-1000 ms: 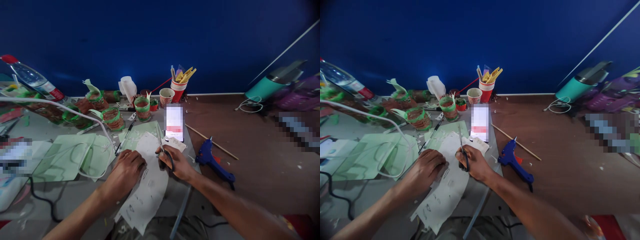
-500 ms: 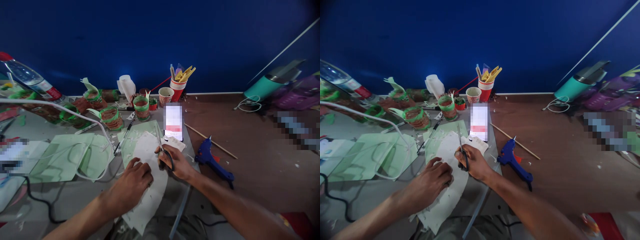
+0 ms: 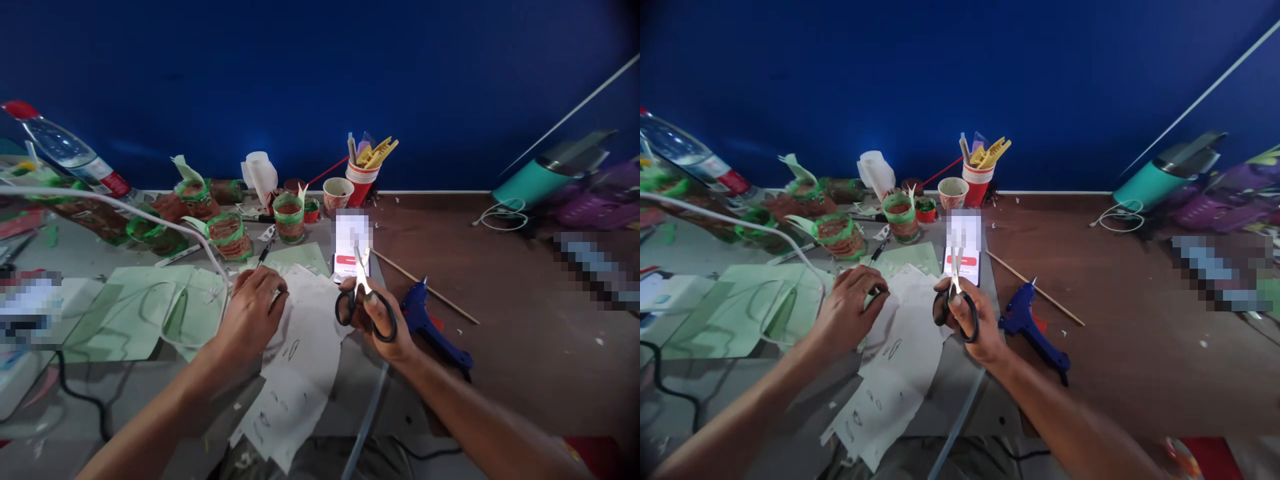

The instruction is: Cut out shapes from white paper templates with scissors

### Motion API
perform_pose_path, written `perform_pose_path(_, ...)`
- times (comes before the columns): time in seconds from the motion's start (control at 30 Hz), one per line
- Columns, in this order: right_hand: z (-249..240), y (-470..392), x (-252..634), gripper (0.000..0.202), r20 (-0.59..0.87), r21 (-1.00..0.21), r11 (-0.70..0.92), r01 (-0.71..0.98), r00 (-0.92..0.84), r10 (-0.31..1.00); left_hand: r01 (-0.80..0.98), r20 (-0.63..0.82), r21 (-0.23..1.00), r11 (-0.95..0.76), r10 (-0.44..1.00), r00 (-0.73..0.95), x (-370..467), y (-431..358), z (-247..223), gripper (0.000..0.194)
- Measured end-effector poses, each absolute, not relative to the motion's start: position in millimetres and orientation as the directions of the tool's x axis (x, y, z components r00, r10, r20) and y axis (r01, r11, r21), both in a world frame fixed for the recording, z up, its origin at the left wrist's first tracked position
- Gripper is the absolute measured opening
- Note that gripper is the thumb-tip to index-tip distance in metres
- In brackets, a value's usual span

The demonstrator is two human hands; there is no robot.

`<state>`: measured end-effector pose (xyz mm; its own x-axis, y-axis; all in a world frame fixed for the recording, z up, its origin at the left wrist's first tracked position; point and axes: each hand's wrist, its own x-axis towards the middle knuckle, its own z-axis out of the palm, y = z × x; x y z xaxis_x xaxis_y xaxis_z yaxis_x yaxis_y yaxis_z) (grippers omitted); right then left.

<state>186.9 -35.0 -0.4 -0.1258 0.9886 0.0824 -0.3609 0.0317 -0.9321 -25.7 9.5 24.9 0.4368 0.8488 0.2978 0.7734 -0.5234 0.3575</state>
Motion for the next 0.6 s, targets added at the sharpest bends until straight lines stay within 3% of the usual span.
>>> perform_pose_path(0.17, -3.5, -33.7, 189.4, 0.041, 0.102, -0.920, 0.044, -0.390, -0.129, 0.986, 0.773, 0.286, 0.401, -0.491, 0.869, 0.403, -17.9, 17.3, 18.1, 0.019)
perform_pose_path(0.37, -5.9, -33.9, 191.4, 0.042, 0.111, -0.933, 0.058, -0.355, -0.130, 0.985, 0.792, 0.310, 0.371, -0.484, 0.869, 0.386, -26.3, 23.0, 1.3, 0.021)
perform_pose_path(0.6, -5.2, -34.8, 188.5, 0.041, 0.078, -0.931, -0.005, -0.366, -0.212, 0.974, 0.814, 0.235, 0.333, -0.475, 0.878, 0.416, -24.1, 26.9, -11.6, 0.025)
